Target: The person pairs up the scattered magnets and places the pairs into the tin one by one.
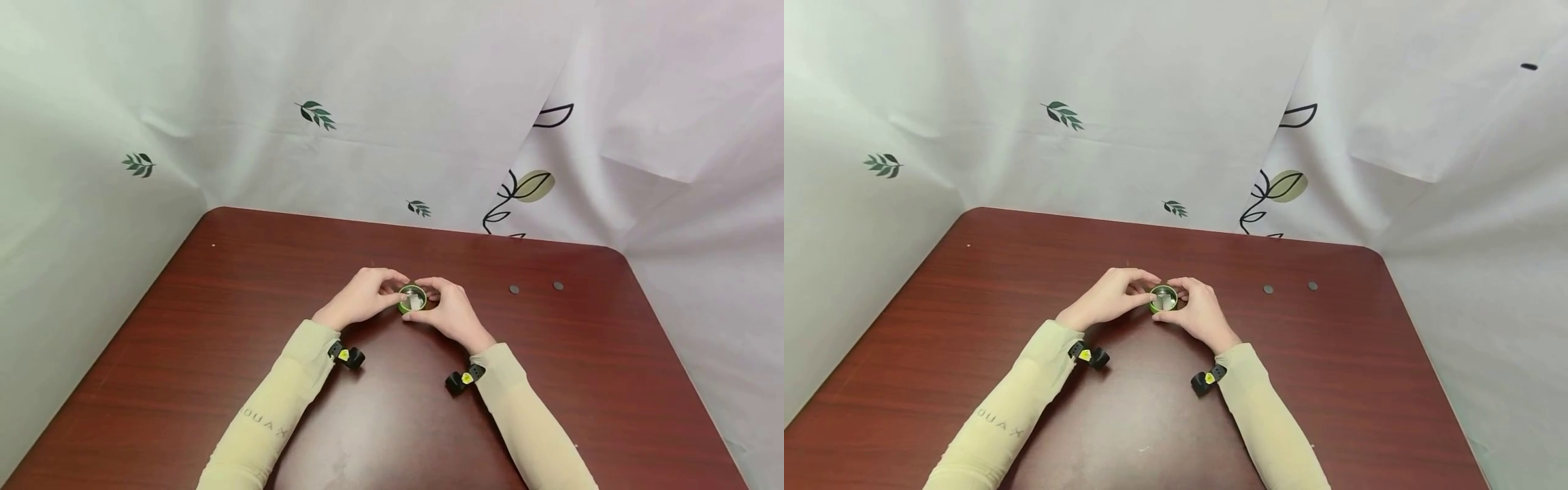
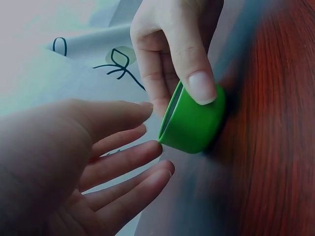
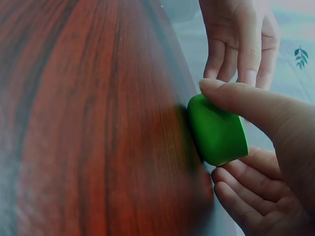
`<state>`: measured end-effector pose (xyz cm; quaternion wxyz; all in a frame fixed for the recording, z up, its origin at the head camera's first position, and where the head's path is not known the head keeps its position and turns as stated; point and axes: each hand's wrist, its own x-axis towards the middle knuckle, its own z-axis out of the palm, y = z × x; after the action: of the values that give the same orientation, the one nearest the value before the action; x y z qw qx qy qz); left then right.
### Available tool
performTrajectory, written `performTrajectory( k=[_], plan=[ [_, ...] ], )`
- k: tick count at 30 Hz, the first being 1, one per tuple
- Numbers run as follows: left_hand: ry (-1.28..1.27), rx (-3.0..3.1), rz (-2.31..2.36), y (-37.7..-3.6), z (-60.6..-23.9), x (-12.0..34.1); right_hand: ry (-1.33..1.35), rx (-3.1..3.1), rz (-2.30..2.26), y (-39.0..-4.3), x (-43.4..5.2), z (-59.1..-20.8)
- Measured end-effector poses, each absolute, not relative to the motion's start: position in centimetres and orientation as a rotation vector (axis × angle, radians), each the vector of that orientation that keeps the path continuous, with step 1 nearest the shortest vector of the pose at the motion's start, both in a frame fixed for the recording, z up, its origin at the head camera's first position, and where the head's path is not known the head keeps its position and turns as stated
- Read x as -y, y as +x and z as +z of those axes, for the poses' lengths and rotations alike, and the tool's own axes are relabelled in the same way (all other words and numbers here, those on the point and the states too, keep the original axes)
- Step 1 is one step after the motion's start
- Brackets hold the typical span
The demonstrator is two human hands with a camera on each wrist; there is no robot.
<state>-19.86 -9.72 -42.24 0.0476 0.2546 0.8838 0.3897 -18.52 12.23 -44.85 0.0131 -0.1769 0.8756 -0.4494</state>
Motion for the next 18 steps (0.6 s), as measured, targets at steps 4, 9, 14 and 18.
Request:
performTrajectory(
  k=[4,9,14,18],
  plan=[
    [0.781,-2.684,1.211,-19.6,-42.1,9.9,-0.613,-2.747,-1.368,-18.4,-12.3,-44.6],
    [0.795,-2.667,1.23,-19.2,-41.9,9.8,-0.658,-2.78,-1.334,-18.2,-12.8,-44.3],
    [0.847,-2.716,1.192,-18.8,-41.6,9.6,-0.675,-2.822,-1.267,-18.0,-13.7,-43.9],
    [0.892,-2.752,1.165,-18.7,-41.5,9.4,-0.67,-2.838,-1.231,-17.8,-14.5,-43.6]
  ],
)
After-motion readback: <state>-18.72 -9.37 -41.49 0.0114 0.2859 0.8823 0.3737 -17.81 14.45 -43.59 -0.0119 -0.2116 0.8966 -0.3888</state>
